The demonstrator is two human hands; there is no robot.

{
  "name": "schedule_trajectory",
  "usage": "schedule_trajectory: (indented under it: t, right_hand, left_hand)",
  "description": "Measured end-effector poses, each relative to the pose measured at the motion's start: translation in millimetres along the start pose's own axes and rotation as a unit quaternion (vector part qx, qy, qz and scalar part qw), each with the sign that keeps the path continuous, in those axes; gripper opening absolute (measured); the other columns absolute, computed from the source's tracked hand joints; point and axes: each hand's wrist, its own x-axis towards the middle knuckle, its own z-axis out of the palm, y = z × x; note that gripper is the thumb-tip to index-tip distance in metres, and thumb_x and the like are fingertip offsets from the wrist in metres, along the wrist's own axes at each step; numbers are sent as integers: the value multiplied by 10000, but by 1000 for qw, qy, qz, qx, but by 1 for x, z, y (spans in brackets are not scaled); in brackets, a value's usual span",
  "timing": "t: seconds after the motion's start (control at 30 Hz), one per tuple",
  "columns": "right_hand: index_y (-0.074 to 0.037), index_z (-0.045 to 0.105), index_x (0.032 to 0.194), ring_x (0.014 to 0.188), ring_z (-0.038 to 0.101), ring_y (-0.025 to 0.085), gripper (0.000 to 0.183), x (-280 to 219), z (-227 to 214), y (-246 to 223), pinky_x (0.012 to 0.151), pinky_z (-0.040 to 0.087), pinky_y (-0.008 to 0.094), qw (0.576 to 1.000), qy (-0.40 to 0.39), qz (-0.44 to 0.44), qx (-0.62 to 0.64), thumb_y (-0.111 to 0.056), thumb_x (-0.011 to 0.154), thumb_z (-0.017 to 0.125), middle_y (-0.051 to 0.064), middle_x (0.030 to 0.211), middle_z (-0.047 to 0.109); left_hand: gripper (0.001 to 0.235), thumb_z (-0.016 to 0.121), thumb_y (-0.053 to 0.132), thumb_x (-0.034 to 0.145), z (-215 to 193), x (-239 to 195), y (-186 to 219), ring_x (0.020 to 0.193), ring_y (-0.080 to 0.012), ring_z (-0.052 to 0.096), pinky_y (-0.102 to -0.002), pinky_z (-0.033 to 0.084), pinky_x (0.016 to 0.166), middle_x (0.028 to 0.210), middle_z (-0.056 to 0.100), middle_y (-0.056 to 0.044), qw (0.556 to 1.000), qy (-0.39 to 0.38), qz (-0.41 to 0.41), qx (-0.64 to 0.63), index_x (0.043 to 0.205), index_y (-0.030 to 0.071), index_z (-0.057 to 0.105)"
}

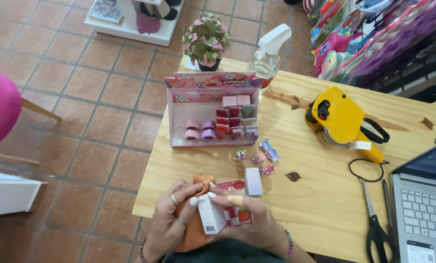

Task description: Unboxing lollipop-shaped lip products and arranging them in a display stand on a counter.

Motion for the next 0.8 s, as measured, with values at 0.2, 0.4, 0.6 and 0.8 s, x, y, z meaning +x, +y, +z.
schedule_trajectory:
  t: [0.2, 0.4, 0.6, 0.8]
  right_hand:
    - [-30, 430, 1164, 1283, 643, 408, 539, 1, 6, 13, 1058, 588, 469, 984, 25, -112, -137, -176, 875, 861, 363, 1378, 557]
    - [-34, 616, 939, 1286, 526, 437, 139, 15, 7, -1, 1093, 464, 613, 940, -41, -163, -297, -139, 1014, 667, 157, 1384, 622]
    - [-87, 568, 906, 1331, 565, 464, 171, 12, 10, 2, 1207, 346, 673, 977, 2, -98, -188, -153, 969, 713, 196, 1388, 606]
    - [-133, 381, 1413, 1375, 566, 403, 789, 10, 8, 8, 1084, 580, 457, 984, 160, -70, 22, -42, 816, 889, 284, 1429, 507]
  left_hand:
    - [327, 554, 268, 1019, -6, 2, -3, 803, -184, 622, -294, 499, 742, 889, 612, -71, 999, -27, -13, 41, 1223, 64, 708]
    - [294, 545, 231, 1024, -4, 9, 2, 810, -170, 617, -287, 493, 737, 886, 615, -55, 998, -50, -25, 15, 1209, 74, 712]
    - [273, 582, 230, 1011, -9, 17, 6, 1094, -214, 709, -325, 527, 974, 1154, 744, -91, 996, -69, -37, -33, 1207, 62, 671]
    - [246, 630, 225, 978, 3, 2, -2, 1005, -193, 695, -291, 539, 921, 1039, 713, -84, 993, 100, -45, -49, 1125, 40, 702]
